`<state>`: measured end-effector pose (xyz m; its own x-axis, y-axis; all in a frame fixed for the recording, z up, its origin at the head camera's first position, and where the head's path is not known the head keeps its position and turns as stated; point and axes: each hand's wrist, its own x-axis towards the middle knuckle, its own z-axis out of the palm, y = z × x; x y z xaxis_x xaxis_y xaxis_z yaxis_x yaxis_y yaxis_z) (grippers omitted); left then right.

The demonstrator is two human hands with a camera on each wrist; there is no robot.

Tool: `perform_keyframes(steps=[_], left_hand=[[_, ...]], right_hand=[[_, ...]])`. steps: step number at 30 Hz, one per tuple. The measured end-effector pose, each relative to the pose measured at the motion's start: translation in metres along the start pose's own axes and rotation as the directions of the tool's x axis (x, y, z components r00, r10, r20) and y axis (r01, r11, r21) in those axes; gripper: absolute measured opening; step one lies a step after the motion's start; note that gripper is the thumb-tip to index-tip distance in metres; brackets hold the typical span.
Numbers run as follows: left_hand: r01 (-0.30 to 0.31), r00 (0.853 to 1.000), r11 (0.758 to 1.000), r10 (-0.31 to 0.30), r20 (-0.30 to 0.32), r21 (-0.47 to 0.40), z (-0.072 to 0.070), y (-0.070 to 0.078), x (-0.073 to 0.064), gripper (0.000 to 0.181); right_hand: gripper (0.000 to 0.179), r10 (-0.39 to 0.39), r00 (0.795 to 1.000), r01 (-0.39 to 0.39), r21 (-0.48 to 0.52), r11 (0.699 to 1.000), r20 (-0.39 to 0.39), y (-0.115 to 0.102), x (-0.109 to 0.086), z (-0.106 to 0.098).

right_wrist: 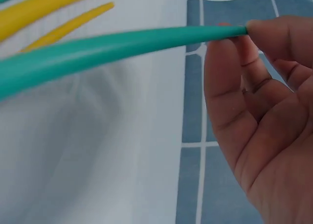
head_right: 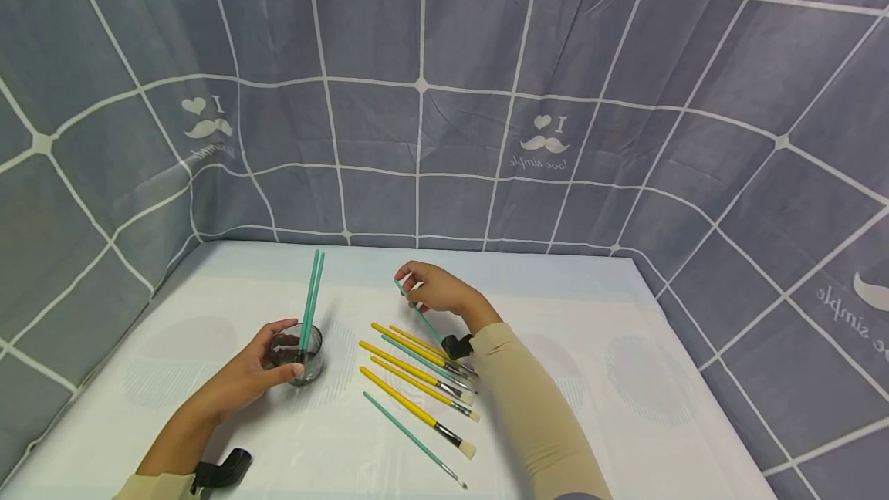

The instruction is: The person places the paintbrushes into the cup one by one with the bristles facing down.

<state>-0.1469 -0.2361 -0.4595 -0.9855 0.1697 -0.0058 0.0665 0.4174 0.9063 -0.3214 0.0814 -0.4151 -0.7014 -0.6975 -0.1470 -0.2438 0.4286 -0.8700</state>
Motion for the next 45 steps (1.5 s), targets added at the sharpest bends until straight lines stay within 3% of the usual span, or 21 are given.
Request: perform_keyframes(steps=[7, 15, 26, 35, 40, 45], left_hand=[[0.006, 1.0, 1.0, -0.006, 0.003, -0.009, 0.0, 0.0, 0.0, 0.079], [0.01, 1.0, 1.0, -0.01, 0.005, -0.007, 0.0, 0.0, 0.001, 0.08], [-0.019, 1.0, 1.0, 0.019, 0.004, -0.013, 0.0, -0.003, 0.002, 0.078], [-0.02, 1.0, 1.0, 0.02, 0.002, -0.022, 0.0, -0.003, 0.002, 0.077], [-0.009, 1.0, 1.0, 0.009, 0.002, -0.024, 0.0, -0.002, 0.002, 0.078], [-0.006, 1.0, 1.0, 0.006, 0.004, -0.026, 0.0, -0.002, 0.002, 0.078]], right_hand=[[0.027, -0.063, 0.995, 0.071, 0.101, 0.992, -0.081, -0.01, 0.001, 0.003], [0.031, -0.092, 0.978, 0.132, 0.209, 0.969, -0.188, -0.02, 0.007, 0.015], [0.036, -0.131, 0.919, 0.277, 0.373, 0.886, -0.372, -0.046, 0.017, 0.042], [0.038, -0.107, 0.852, 0.372, 0.449, 0.813, -0.513, -0.075, 0.025, 0.055], [0.036, -0.096, 0.833, 0.407, 0.485, 0.774, -0.545, -0.084, 0.028, 0.064], [0.038, -0.081, 0.821, 0.418, 0.499, 0.759, -0.565, -0.087, 0.028, 0.077]])
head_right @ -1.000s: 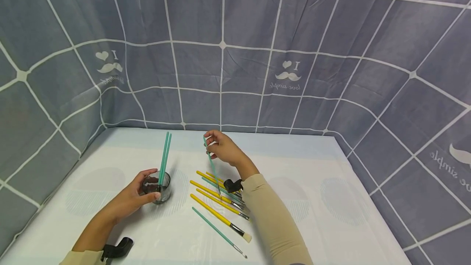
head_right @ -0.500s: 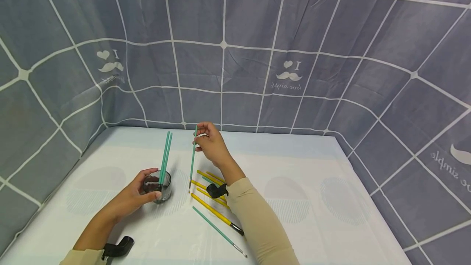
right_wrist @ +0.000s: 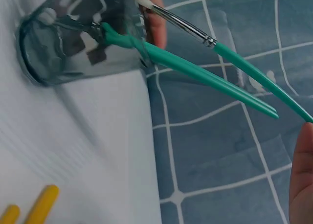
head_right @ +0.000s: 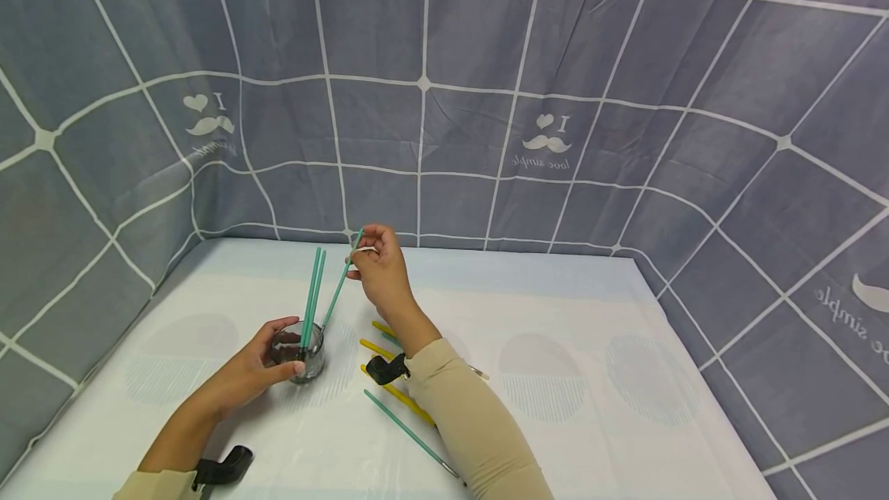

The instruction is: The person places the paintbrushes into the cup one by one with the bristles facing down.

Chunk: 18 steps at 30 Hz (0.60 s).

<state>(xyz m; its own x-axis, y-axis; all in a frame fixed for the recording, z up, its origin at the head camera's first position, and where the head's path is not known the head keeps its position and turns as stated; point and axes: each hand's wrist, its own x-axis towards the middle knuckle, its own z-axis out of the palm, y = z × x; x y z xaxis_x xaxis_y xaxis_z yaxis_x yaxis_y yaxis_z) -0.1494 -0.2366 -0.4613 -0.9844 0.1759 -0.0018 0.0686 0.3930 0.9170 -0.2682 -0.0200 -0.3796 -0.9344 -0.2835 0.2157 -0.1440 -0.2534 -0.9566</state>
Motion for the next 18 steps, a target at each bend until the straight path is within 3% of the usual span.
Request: perform_keyframes(steps=[11, 18], left_hand=[[-0.007, 1.0, 1.0, 0.007, 0.002, 0.001, 0.0, 0.0, -0.001, 0.077], [0.019, 1.0, 0.999, -0.019, -0.005, 0.027, 0.0, 0.0, -0.001, 0.077]], right_hand=[[0.035, 0.015, 0.999, -0.012, -0.045, 0.999, 0.05, 0.031, -0.014, 0.021], [0.033, 0.003, 0.997, 0.004, -0.094, 0.996, 0.073, 0.044, -0.019, 0.028]])
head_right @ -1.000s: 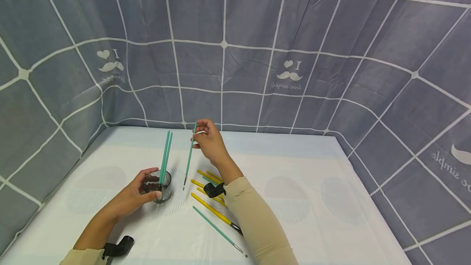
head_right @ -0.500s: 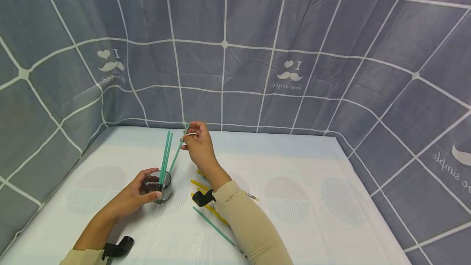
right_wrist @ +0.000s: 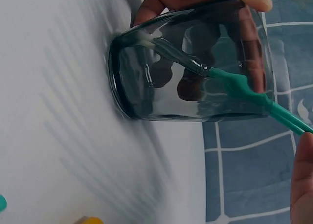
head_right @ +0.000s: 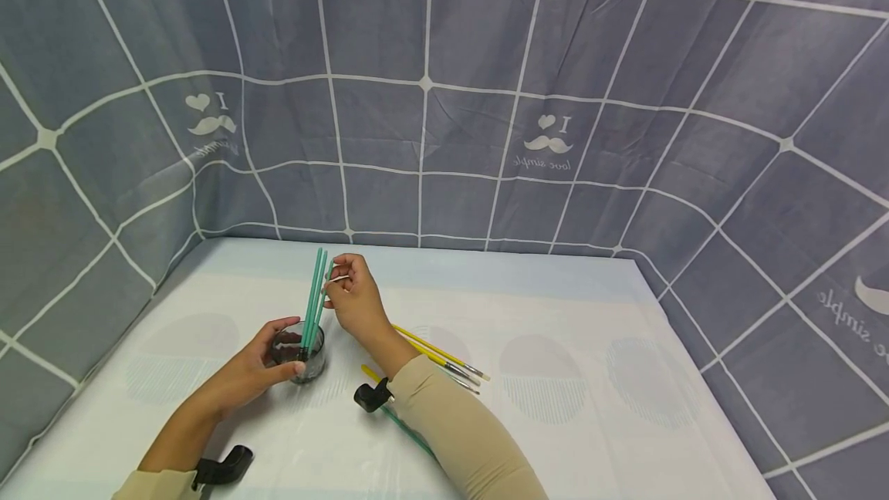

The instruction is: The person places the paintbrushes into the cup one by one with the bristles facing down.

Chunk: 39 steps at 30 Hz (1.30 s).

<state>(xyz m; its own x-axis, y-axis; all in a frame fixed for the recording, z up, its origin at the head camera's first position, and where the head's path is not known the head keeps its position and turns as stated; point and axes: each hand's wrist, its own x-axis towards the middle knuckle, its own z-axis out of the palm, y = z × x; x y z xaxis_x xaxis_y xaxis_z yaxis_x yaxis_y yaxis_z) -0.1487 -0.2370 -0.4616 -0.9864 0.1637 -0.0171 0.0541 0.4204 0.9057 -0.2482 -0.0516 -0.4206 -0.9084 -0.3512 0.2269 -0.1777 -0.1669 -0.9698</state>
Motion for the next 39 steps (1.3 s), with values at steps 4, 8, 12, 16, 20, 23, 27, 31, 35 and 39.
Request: perform_keyframes(steps=[4, 8, 12, 16, 20, 23, 27, 31, 35, 39], left_hand=[[0.008, 1.0, 1.0, -0.008, 0.004, 0.011, 0.001, 0.0, 0.001, 0.077], [0.01, 1.0, 1.0, -0.01, 0.006, 0.01, 0.001, 0.0, 0.001, 0.077], [0.009, 1.0, 1.0, -0.009, 0.002, 0.009, 0.001, 0.001, 0.0, 0.077], [0.007, 1.0, 1.0, -0.007, 0.0, 0.014, 0.0, 0.002, 0.001, 0.077], [0.014, 1.0, 1.0, -0.014, -0.003, 0.024, 0.0, 0.002, 0.001, 0.078], [0.025, 1.0, 0.999, -0.025, -0.007, 0.032, 0.0, 0.001, 0.001, 0.078], [0.025, 1.0, 0.999, -0.025, -0.001, 0.028, 0.0, 0.003, 0.001, 0.079], [0.028, 1.0, 0.999, -0.028, -0.001, 0.018, -0.001, 0.004, -0.001, 0.08], [0.047, 0.999, 0.999, -0.047, 0.003, 0.008, -0.001, 0.005, -0.002, 0.081], [0.055, 0.998, 0.998, -0.055, 0.007, 0.004, -0.001, 0.004, -0.002, 0.082]], right_hand=[[0.033, -0.006, 1.0, 0.006, -0.005, 1.0, 0.003, 0.005, 0.001, 0.0], [0.035, 0.007, 1.0, -0.006, -0.01, 1.0, 0.01, 0.007, 0.0, -0.001], [0.038, 0.01, 1.0, -0.01, -0.028, 1.0, 0.019, 0.008, 0.0, -0.003], [0.039, 0.022, 0.999, -0.019, -0.075, 0.997, 0.033, 0.01, 0.002, -0.01], [0.037, 0.07, 0.996, -0.064, -0.113, 0.991, 0.05, 0.01, 0.004, -0.023], [0.035, 0.123, 0.991, -0.114, -0.135, 0.984, 0.061, 0.008, 0.006, -0.035], [0.033, 0.192, 0.979, -0.177, -0.17, 0.969, 0.074, 0.007, 0.008, -0.051], [0.031, 0.24, 0.965, -0.212, -0.224, 0.951, 0.106, 0.009, 0.008, -0.067], [0.033, 0.29, 0.947, -0.237, -0.309, 0.921, 0.138, 0.013, 0.006, -0.082], [0.035, 0.335, 0.925, -0.244, -0.398, 0.885, 0.179, 0.015, 0.004, -0.096]])
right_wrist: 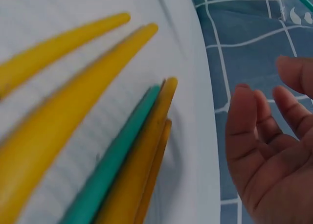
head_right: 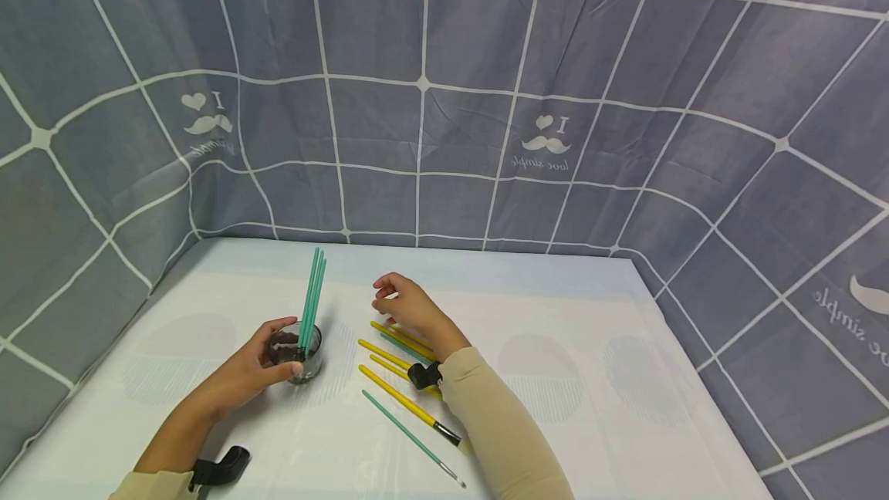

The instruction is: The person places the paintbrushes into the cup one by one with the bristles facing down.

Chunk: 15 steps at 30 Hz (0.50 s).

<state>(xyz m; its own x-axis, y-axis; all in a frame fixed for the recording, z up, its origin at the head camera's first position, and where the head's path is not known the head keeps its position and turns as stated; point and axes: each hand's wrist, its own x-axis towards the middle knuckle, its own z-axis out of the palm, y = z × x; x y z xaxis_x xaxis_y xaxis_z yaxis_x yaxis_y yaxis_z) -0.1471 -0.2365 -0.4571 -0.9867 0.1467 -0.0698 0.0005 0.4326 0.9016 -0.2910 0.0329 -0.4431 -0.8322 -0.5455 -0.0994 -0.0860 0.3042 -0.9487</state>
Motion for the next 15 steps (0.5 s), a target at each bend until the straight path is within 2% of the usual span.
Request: perform_keyframes(steps=[10, 15], left_hand=[[-0.01, 1.0, 1.0, 0.01, 0.0, 0.01, 0.001, 0.001, 0.001, 0.081], [-0.012, 1.0, 1.0, 0.012, 0.002, 0.004, 0.0, -0.001, 0.001, 0.081]], right_hand=[[0.028, 0.074, 0.993, -0.055, -0.189, 0.98, 0.094, 0.014, -0.012, -0.026], [0.027, 0.096, 0.986, -0.06, -0.247, 0.967, 0.137, 0.017, -0.016, -0.032]])
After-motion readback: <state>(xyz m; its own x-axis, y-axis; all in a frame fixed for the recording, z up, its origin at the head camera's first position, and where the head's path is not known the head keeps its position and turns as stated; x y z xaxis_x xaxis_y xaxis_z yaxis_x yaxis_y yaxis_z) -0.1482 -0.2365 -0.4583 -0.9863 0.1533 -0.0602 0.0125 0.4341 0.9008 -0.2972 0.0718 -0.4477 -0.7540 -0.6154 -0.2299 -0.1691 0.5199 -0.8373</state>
